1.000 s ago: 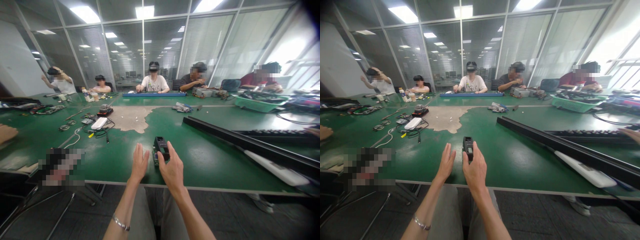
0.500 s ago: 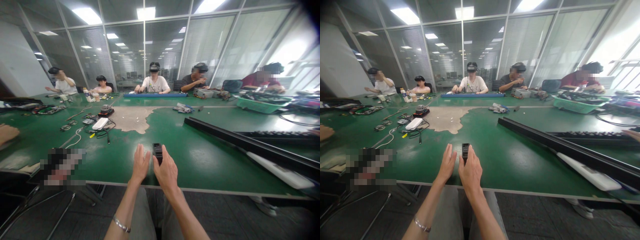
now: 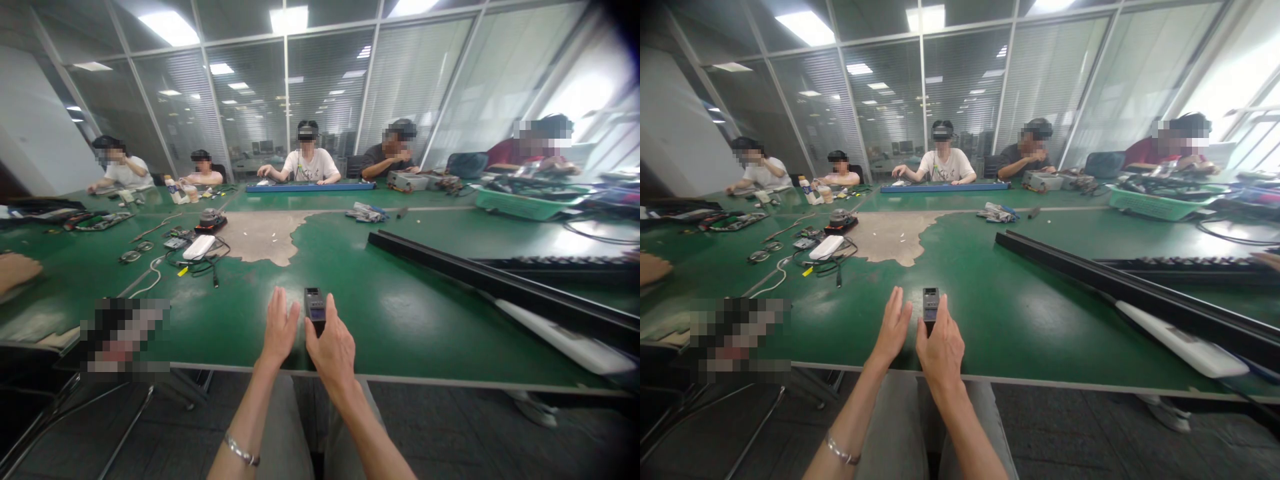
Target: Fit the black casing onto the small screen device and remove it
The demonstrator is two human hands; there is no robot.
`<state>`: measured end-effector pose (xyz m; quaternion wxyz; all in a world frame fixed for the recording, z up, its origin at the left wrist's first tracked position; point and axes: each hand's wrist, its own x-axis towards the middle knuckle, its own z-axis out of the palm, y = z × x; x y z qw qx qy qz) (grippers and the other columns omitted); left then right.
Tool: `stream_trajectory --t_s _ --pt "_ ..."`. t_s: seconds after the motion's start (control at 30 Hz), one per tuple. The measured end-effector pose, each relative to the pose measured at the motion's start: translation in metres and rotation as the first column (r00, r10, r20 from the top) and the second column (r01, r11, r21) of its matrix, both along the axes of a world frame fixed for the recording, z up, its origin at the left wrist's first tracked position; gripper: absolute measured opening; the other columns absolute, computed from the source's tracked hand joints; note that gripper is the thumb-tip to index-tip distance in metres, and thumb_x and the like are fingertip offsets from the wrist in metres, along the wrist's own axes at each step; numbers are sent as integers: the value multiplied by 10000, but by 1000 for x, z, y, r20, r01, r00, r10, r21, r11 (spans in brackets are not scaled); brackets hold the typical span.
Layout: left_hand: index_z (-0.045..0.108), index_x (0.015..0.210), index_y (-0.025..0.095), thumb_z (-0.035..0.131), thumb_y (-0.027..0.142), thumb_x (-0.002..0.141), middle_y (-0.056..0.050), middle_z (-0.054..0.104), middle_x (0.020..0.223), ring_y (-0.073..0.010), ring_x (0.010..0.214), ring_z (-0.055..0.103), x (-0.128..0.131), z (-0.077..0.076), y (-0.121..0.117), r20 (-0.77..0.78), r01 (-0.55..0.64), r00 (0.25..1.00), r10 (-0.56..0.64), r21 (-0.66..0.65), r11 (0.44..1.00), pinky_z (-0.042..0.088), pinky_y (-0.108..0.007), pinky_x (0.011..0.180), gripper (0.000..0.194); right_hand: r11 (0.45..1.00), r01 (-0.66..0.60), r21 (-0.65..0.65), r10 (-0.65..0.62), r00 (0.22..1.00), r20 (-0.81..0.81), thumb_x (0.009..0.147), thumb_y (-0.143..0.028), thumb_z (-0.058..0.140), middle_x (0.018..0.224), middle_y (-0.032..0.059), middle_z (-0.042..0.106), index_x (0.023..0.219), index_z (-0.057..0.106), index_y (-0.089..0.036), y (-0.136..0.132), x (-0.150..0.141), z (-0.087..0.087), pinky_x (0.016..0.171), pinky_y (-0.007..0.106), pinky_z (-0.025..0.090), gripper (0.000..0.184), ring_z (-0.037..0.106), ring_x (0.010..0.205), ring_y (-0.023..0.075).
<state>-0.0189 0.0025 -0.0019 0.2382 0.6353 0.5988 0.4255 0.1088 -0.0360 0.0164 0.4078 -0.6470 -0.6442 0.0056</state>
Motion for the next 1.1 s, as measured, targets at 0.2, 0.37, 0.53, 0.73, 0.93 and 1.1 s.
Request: stream_trajectory --t_s 0.2,0.37,0.53,0.73,0.93,1.1 --pt "252 1525 161 296 591 969 -113 152 1624 -207 1501 93 0 0 0 -20 -3 1000 3 8 1000 87 -410 1226 705 996 16 -82 -16 1000 -6 920 -388 481 1247 228 634 1498 291 -51 0 1 -2 836 426 526 696 666 1023 315" --pt "249 1524 132 282 583 975 -127 146 1622 -205 1502 89 1 1 0 -10 -2 1000 2 -3 1000 93 -422 1225 712 1000 -16 -8 15 999 -39 897 -446 526 1413 226 508 1517 240 -64 2 1 -9 930 442 497 783 573 1203 325" --pt "254 1526 154 288 591 970 -114 158 1623 -206 1501 95 1 2 -1 -4 2 1000 -2 14 1000 93 -409 1225 708 999 -21 -30 20 998 -51 917 -412 492 1359 222 560 1498 295 -70 4 1 -13 892 438 514 702 609 1151 314" --pt "274 1520 191 310 598 963 -96 168 1623 -212 1498 112 1 2 -1 27 0 1000 0 14 1000 85 -410 1224 691 998 -41 45 48 985 -163 906 -436 511 1377 209 550 1488 325 -92 9 1 14 960 456 486 701 588 1197 316" --pt "284 1518 220 305 592 972 -81 165 1625 -200 1499 101 1 3 -2 17 3 1000 -3 -2 1000 90 -416 1222 660 985 1 171 38 974 -224 899 -447 543 1444 158 500 1506 296 -148 12 25 37 1045 418 440 721 544 1266 265" --pt "314 1507 171 301 609 965 -107 193 1615 -219 1498 117 1 2 -1 2 -4 1000 4 12 1000 106 -417 1224 697 992 72 104 -51 980 -193 880 -447 552 1393 166 552 1435 433 -124 14 56 11 1054 442 434 653 549 1261 282"
